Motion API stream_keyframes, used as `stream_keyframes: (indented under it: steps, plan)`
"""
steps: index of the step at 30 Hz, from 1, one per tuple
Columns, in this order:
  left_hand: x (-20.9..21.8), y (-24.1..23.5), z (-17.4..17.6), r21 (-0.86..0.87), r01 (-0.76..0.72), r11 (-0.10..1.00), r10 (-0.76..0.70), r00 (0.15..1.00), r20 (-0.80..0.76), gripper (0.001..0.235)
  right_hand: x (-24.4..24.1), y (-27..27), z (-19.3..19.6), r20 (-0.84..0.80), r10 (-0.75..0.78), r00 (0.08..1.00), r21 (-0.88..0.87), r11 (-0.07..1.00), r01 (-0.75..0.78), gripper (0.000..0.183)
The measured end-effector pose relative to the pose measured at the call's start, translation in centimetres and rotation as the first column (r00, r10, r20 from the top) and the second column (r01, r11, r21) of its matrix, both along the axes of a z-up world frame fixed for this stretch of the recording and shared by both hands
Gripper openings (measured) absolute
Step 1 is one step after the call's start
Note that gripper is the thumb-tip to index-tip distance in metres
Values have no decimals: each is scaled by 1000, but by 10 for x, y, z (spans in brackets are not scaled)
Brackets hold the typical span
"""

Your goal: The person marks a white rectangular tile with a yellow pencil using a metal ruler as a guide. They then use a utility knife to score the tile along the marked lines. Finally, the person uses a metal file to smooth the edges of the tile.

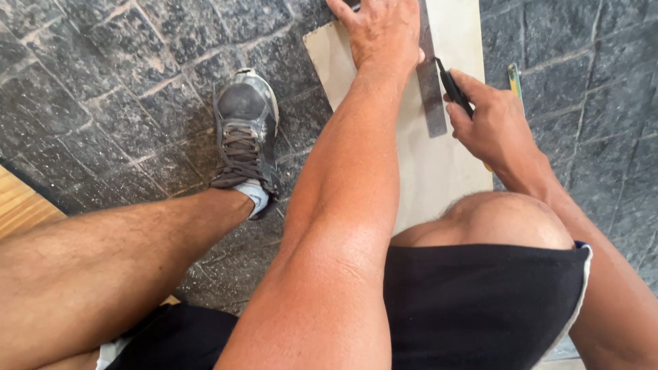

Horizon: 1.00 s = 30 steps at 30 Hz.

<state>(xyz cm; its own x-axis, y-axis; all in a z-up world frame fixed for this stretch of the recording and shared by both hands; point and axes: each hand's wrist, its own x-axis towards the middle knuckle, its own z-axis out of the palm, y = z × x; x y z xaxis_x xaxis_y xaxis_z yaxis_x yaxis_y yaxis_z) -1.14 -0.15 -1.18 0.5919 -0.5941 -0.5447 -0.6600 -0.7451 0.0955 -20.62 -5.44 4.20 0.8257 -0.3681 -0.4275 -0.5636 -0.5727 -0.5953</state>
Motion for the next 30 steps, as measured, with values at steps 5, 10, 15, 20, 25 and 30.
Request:
stream_keyframes:
  steps: [5, 10, 15, 20, 25, 30]
  plan:
    - [1, -2, 1, -28, -3, 1000, 4, 1000, 24, 91, 3, 3, 4, 8, -49, 999, 4, 999, 49, 52]
    - [6, -3, 11, 18, -18, 1000, 20, 993, -113, 83, 3, 5, 6, -31, -72, 997, 44, 996, 73, 53]
    - [3, -2, 7, -12, -24, 1000, 23, 998, -58, 78, -1, 7, 4, -46, -85, 995, 62, 994, 87, 54]
    - [4, 0, 3, -20, -21, 1000, 20, 999, -48, 88, 1, 10, 4, -89, -109, 990, 32, 993, 112, 53]
    - [5, -2, 9, -3, -28, 1000, 28, 994, -101, 85, -3, 10, 0, -91, -112, 990, -3, 994, 112, 53]
    - [3, 0, 8, -10, -20, 1000, 19, 998, -53, 85, -5, 12, -1, -133, -135, 982, 2, 991, 137, 54]
